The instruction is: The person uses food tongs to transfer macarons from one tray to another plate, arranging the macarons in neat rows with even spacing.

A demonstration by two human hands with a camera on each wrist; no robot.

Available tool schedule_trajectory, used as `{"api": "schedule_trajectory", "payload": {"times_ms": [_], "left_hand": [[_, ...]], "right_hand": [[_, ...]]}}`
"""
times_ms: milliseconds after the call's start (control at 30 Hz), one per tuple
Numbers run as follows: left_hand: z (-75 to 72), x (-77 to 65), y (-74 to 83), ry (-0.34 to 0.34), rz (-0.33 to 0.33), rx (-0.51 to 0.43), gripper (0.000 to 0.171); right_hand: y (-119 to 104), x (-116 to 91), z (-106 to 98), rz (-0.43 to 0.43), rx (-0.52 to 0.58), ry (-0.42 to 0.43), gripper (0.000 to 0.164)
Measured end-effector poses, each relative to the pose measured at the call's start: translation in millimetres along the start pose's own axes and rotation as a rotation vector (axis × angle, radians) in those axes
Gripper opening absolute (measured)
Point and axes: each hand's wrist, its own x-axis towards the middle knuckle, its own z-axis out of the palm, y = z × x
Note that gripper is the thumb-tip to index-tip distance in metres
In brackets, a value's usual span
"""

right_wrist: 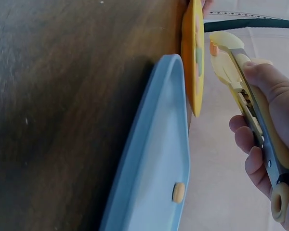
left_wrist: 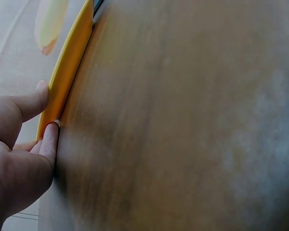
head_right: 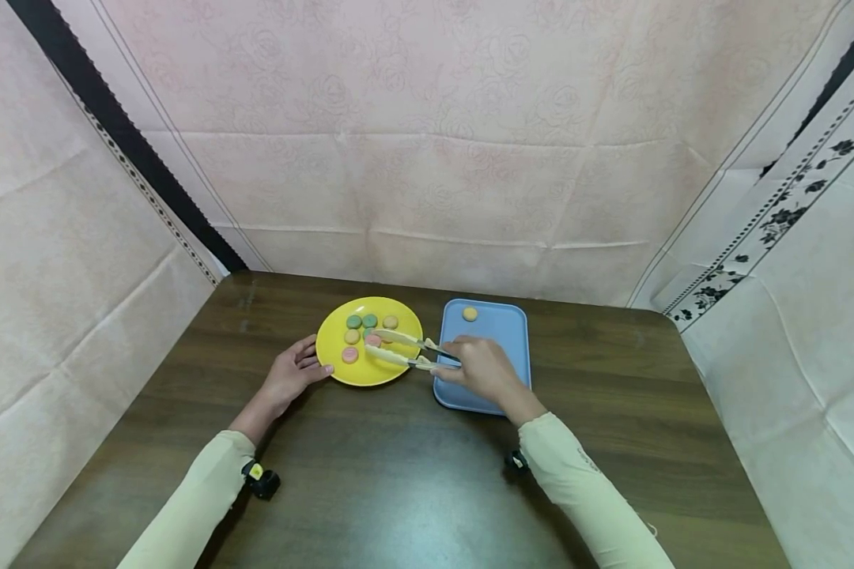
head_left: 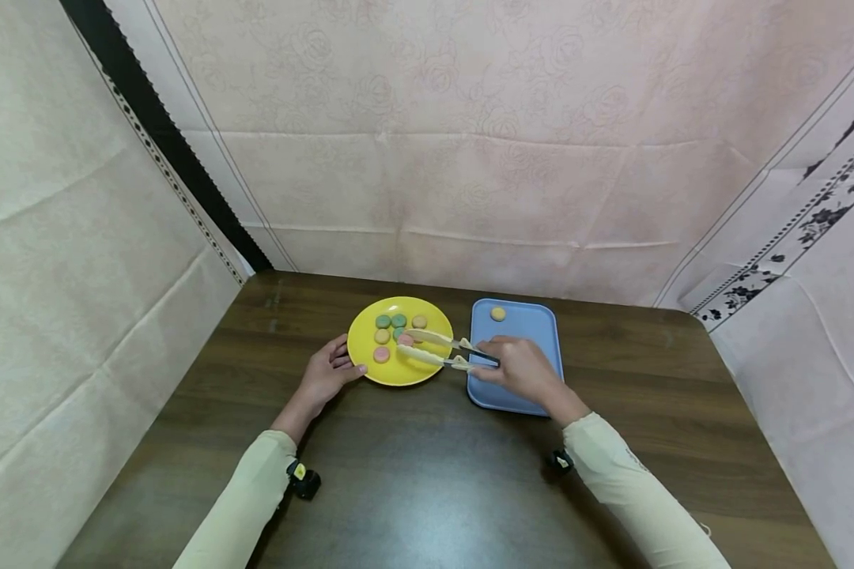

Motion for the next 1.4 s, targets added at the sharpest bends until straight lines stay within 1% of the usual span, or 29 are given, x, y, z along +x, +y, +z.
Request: {"api": "schedule_trajectory", "payload": {"times_ms": [67, 200, 467, 767, 933, 1100, 1167, 1400], "left_hand": [[-0.2, -5.7, 9.8, -0.006, -0.007, 0.001, 0.078], [-0.6, -5.3, 9.1, -0.003, -0.004, 0.000, 0.078], [-0.1, -5.2, 7.7, -0.008, -0.006, -0.007, 0.078], [0.6, -5.4, 9.5, -0.010, -0.010, -0.010, 0.078], [0.1, -5.4, 9.1, -0.009, -0.014, -0.011, 0.078], [-0.2, -4.9, 8.6, -0.006, -0.007, -0.001, 0.078], [-0.3, -4.7, 8.4, -0.005, -0.005, -0.001, 0.078], [0.0, -5.3, 7.7, -0.011, 0.001, 0.001, 0.078]], "right_hand": [[-1, 1, 2, -0.012, -0.014, 0.002, 0.044], [-2, 4, 7, -0.030, -0.026, -0.005, 0.044], [-4, 5, 12, -0.002, -0.023, -0.051, 0.042], [-2, 1, 12, 0.008, -0.015, -0.026, 0.044], [1, -6, 0, 0.022, 0.026, 0.001, 0.046], [6, -13, -20, 0.085, 0.071, 0.025, 0.047], [11, -15, -28, 0.114, 0.075, 0.039, 0.047], [31, -25, -45, 0.175, 0.036, 0.086, 0.054]]}}
